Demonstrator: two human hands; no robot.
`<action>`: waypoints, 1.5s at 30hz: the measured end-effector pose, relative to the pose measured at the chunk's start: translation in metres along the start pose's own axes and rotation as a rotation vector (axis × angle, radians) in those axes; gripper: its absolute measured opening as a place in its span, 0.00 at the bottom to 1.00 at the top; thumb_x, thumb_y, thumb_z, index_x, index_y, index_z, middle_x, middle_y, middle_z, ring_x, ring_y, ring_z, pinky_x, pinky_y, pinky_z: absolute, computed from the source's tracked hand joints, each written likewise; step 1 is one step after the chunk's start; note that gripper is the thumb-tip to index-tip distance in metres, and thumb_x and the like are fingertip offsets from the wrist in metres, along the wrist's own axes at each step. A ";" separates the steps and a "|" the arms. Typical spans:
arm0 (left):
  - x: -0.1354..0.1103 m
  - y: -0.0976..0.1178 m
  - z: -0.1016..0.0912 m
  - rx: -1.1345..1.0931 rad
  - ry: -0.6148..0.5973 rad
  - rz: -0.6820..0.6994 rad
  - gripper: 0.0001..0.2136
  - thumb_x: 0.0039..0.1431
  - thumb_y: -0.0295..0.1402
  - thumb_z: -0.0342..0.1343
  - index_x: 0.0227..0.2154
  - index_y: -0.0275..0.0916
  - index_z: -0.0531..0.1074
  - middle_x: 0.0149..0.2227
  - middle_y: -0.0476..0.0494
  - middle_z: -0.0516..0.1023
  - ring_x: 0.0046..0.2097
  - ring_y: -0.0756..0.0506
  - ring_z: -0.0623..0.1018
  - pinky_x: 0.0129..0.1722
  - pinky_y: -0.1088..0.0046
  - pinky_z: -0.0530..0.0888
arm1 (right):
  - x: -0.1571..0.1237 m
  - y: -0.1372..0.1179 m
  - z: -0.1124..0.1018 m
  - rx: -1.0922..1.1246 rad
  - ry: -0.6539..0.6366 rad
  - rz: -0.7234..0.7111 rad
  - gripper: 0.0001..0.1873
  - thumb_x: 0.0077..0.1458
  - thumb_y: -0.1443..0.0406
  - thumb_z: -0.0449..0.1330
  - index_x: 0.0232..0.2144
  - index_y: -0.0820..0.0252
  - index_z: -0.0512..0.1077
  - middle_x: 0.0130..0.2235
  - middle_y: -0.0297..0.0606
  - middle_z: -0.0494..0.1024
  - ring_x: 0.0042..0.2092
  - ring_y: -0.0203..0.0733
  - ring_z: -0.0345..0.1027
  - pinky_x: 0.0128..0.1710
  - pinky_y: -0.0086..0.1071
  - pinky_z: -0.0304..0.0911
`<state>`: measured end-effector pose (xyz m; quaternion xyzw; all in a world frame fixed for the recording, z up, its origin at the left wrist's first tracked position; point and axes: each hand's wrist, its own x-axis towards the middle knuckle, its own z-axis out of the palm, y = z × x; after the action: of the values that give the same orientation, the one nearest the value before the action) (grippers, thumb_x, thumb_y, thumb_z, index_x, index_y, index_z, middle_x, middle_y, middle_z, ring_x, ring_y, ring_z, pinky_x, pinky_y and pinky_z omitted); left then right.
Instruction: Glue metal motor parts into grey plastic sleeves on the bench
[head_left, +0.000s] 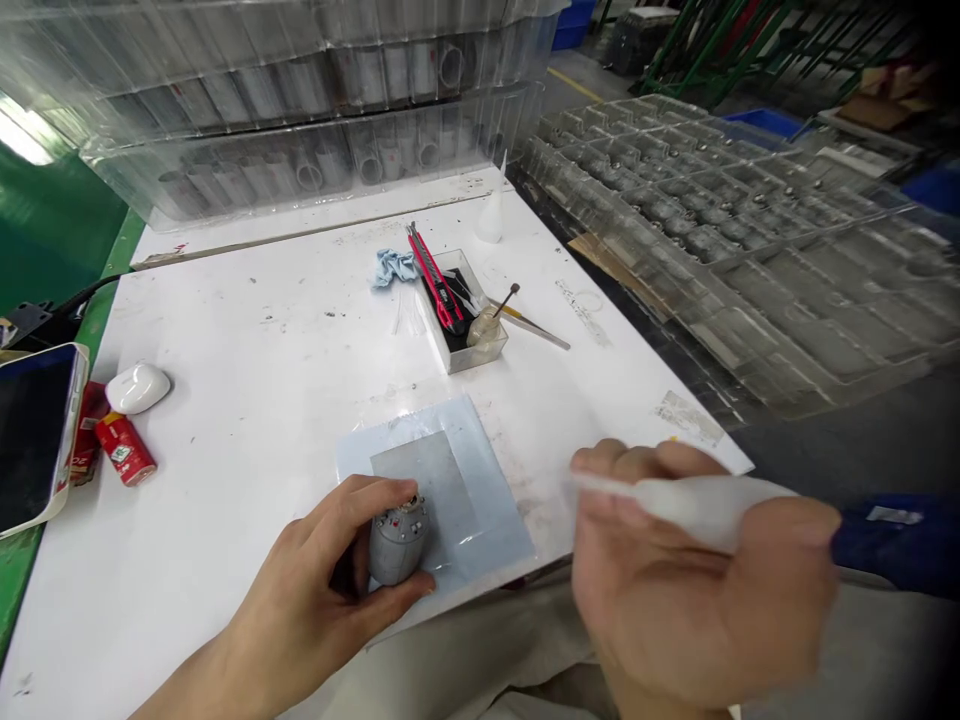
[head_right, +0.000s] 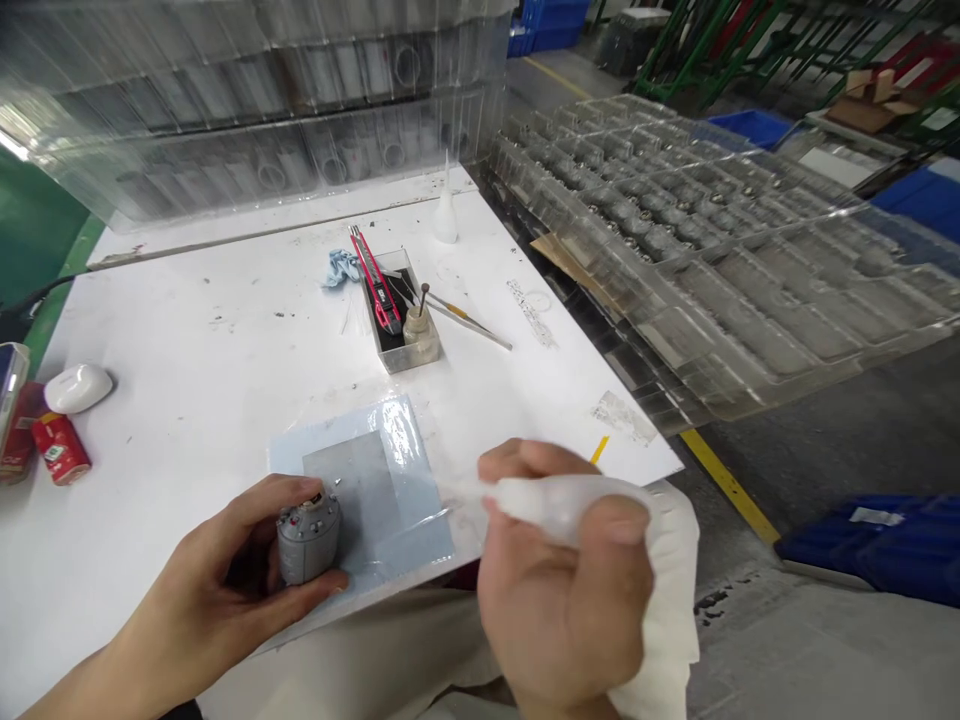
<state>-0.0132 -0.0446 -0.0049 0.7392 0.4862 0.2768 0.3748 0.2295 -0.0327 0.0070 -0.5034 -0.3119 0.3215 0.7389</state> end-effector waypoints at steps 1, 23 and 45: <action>-0.001 -0.001 0.001 -0.009 0.000 -0.004 0.27 0.64 0.31 0.67 0.61 0.59 0.64 0.44 0.51 0.76 0.25 0.53 0.70 0.22 0.78 0.71 | 0.013 -0.001 0.000 -0.049 0.043 -0.049 0.23 0.71 0.48 0.52 0.36 0.49 0.81 0.33 0.42 0.77 0.36 0.50 0.74 0.40 0.50 0.73; 0.013 0.005 -0.012 -0.614 0.435 -0.330 0.34 0.54 0.28 0.75 0.62 0.54 0.70 0.40 0.52 0.83 0.31 0.51 0.81 0.23 0.83 0.74 | 0.069 -0.004 0.011 -0.793 -0.800 -0.518 0.10 0.67 0.66 0.64 0.49 0.50 0.80 0.44 0.38 0.82 0.42 0.41 0.77 0.40 0.35 0.72; 0.011 0.001 -0.004 -0.545 0.334 -0.237 0.34 0.53 0.30 0.76 0.61 0.55 0.70 0.30 0.56 0.73 0.29 0.49 0.70 0.26 0.77 0.70 | 0.033 -0.002 0.058 -0.896 -1.440 -0.410 0.09 0.65 0.74 0.60 0.37 0.56 0.76 0.38 0.37 0.79 0.39 0.43 0.74 0.37 0.36 0.71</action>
<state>-0.0118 -0.0335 -0.0015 0.4948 0.5316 0.4684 0.5031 0.2038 0.0238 0.0310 -0.3549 -0.8847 0.2692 0.1376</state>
